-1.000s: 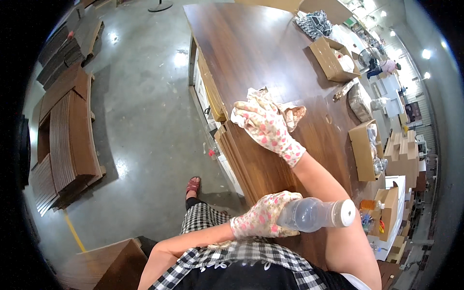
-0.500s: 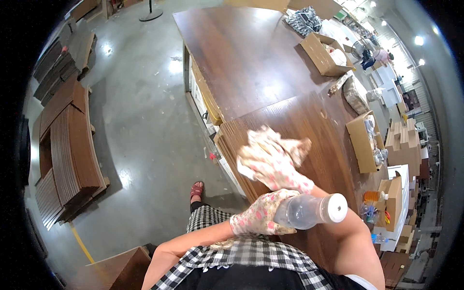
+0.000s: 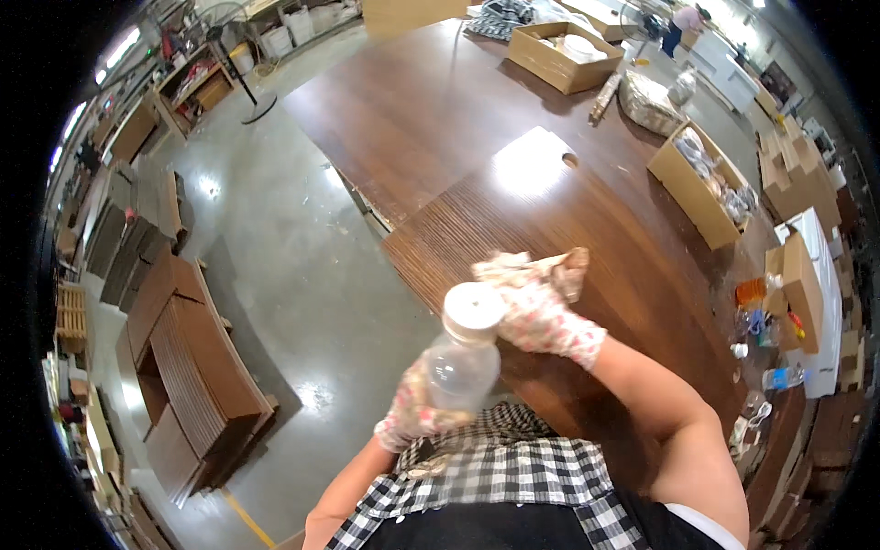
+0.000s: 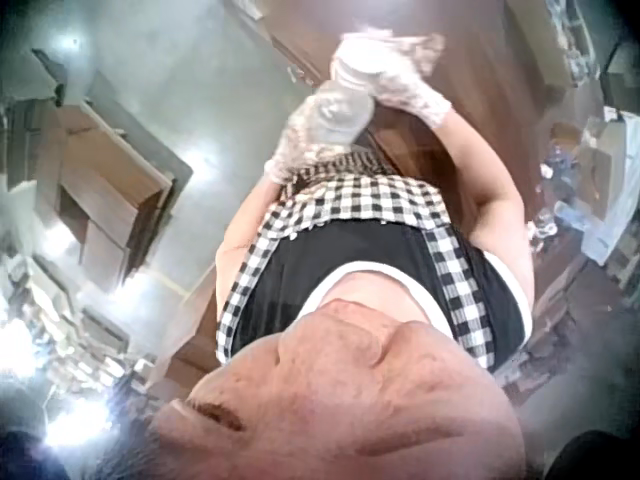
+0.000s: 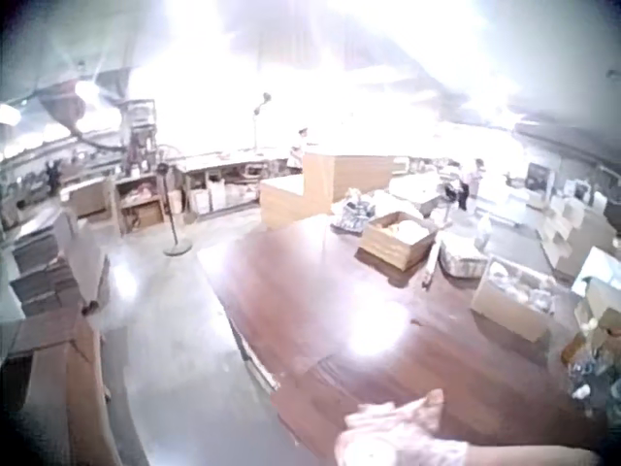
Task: The person wipes a wooden board with a cloth, applies liquid from a plastic bottle to the cloth, continues wiping the surface, and finally lifts the board and places it on a stack of similar panels.
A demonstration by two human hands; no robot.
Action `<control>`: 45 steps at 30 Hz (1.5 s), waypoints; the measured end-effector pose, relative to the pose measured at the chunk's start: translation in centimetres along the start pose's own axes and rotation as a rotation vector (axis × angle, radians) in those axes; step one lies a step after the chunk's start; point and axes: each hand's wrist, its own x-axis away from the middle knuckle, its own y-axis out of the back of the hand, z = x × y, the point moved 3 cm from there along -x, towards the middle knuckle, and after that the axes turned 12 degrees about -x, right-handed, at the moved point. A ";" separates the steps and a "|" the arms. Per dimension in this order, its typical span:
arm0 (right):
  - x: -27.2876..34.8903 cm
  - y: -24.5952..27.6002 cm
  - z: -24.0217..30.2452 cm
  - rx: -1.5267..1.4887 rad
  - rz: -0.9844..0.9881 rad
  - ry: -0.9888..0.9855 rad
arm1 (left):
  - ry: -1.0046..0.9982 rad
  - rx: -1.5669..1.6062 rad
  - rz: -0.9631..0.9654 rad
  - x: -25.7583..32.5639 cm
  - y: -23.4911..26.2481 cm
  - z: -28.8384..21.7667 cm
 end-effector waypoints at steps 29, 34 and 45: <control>10.7 -1.0 2.2 -2.585 -0.720 -0.205 | -0.088 -1.606 -0.061 -1.5 1.1 -10.3; 8.5 -0.6 1.6 -2.783 -0.499 -0.027 | 0.069 -0.709 -0.303 0.2 1.1 -1.9; -5.9 0.6 3.4 0.245 -0.137 0.082 | -0.422 -0.410 -0.063 -2.5 -3.0 -1.1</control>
